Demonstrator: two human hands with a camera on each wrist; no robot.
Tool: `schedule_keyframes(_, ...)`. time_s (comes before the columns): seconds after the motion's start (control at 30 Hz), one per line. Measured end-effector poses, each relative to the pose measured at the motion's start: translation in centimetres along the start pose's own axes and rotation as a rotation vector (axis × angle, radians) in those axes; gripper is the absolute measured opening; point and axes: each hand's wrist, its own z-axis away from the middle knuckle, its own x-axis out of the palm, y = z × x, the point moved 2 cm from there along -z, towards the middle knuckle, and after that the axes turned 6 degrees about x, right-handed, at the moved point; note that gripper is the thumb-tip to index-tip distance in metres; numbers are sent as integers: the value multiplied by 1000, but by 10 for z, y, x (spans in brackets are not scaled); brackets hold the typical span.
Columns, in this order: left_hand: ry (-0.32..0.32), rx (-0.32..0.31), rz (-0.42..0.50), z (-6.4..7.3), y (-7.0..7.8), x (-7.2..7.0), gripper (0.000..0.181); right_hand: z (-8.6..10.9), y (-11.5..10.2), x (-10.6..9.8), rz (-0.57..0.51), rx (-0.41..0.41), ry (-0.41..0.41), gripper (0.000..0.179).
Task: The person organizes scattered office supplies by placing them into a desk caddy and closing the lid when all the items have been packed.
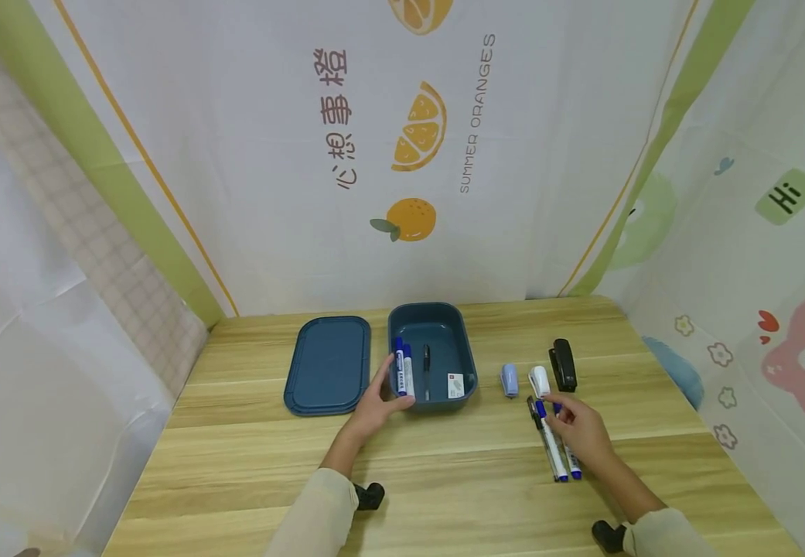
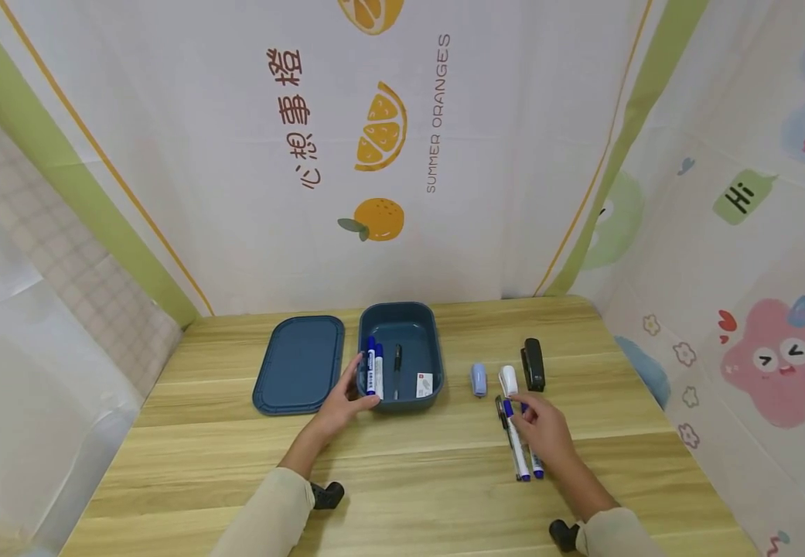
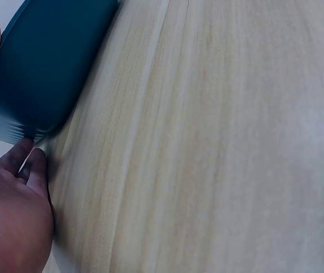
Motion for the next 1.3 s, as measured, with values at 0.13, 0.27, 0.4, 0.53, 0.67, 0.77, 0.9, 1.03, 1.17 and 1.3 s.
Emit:
schedule_keyframes(0.13,-1,0,6,-1,-1,0,92,1,4,-3,38,9,-6,36)
schedule_keyframes(0.27,5,4,13,-1,-1,0,92,1,9,-4,65,23,-17,37)
schedule_keyframes(0.4,7,9,10,-1,-1,0,92,2,12,-6,83,26,-39,37)
schedule_keyframes(0.53,9,9,9,0,-1,0,92,0,12,-6,105,35,-79,38)
schedule_keyframes(0.67,34,9,-6,-5,-19,0,92,-2,12,-7,135,42,-137,40)
schedule_keyframes(0.77,39,8,-8,-7,-23,0,92,-2,12,-7,146,47,-165,41)
schedule_keyframes(0.9,14,5,-9,-2,-6,-1,91,-1,10,-7,133,51,-167,41)
schedule_keyframes(1.03,6,0,-20,-1,-2,-1,91,0,6,-8,103,50,-157,41)
schedule_keyframes(1.17,10,-1,-12,-1,-1,-1,91,-1,2,-9,78,37,-143,41)
schedule_keyframes(1.3,11,-4,-3,0,0,-1,92,-2,-3,-10,61,12,-122,40)
